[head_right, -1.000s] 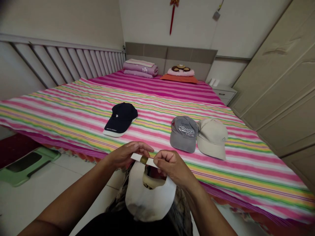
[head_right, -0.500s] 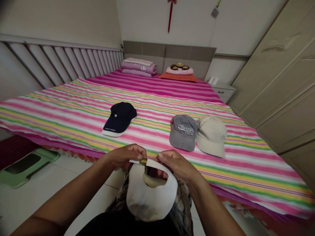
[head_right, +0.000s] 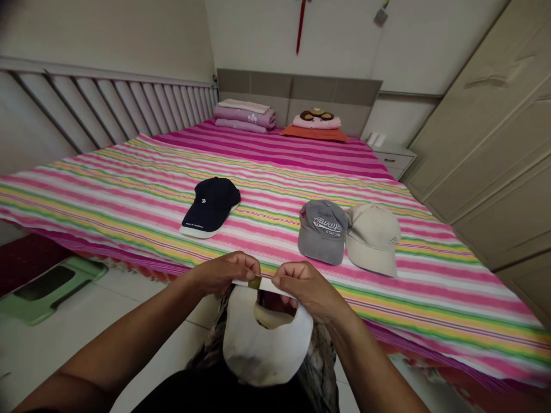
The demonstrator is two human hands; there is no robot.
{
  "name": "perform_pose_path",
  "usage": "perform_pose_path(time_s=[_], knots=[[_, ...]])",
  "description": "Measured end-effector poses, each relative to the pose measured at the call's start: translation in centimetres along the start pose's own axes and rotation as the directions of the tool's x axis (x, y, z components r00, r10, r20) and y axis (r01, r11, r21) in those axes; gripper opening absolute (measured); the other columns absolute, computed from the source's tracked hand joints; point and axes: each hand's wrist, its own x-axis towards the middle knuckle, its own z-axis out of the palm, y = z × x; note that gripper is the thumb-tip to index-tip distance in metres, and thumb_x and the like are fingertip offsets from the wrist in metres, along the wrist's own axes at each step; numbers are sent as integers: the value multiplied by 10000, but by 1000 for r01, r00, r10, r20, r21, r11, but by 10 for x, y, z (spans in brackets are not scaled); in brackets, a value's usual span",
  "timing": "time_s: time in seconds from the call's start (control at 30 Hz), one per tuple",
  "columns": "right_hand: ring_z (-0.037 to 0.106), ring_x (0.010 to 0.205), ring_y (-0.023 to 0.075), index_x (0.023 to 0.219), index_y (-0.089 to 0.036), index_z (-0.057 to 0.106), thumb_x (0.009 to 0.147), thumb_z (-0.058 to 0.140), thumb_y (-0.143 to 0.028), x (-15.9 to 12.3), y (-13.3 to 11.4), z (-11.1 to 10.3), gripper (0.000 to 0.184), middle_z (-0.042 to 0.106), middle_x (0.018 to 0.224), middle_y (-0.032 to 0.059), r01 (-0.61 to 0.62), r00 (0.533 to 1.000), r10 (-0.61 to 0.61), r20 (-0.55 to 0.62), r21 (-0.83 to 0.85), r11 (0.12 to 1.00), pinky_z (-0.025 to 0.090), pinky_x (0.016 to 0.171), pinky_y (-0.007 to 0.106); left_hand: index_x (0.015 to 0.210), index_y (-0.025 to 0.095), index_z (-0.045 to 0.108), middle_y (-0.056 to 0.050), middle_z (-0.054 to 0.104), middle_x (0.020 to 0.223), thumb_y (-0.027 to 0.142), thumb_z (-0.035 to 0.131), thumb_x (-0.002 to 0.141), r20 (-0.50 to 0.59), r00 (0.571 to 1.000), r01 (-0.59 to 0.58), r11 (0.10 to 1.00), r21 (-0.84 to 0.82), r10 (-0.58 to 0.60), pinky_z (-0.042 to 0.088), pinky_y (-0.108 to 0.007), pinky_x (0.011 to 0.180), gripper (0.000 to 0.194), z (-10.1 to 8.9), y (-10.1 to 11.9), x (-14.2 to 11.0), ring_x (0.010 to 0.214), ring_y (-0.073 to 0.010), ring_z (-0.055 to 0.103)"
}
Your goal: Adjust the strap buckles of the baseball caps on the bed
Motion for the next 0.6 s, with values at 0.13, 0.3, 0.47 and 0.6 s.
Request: perform_pose_path(time_s=[0.13, 0.3, 0.47, 0.6], knots=[[346, 357, 25, 570, -135, 534, 618, 692, -385, 0, 1, -1, 300, 434, 425, -71, 4, 1000, -4, 0, 17, 1000, 254, 373, 161, 608, 111, 591, 43, 474, 513, 249, 640, 613, -15, 1000, -11, 999, -30, 11, 254, -169, 440, 147, -2, -3, 1, 456, -38, 356], [333, 347, 28, 582, -134, 540, 626, 693, -385, 2, 2, -1, 297, 452, 417, -64, 14, 1000, -15, 19, 61, 998, 225, 367, 165, 628, 108, 591, 42, 491, 528, 262, 663, 627, -25, 999, -28, 998, -59, 27, 266, -157, 446, 170, -3, -5, 0, 454, -28, 370], [424, 375, 58, 665, -122, 579, 670, 646, -472, 4, 6, -7, 357, 542, 473, -15, -28, 986, 7, 168, 120, 992, 306, 390, 177, 639, 114, 575, 44, 491, 490, 286, 692, 619, 34, 999, 15, 995, -103, -12, 297, -168, 426, 209, -5, -6, -3, 406, -37, 391], [530, 476, 109, 763, -82, 630, 657, 640, -526, 8, 22, -22, 457, 629, 595, 60, -47, 959, 0, 285, 158, 986, 376, 449, 204, 627, 113, 559, 33, 503, 497, 284, 708, 613, -33, 997, -69, 971, -227, 63, 306, -165, 415, 228, -14, -13, -1, 400, -40, 414]])
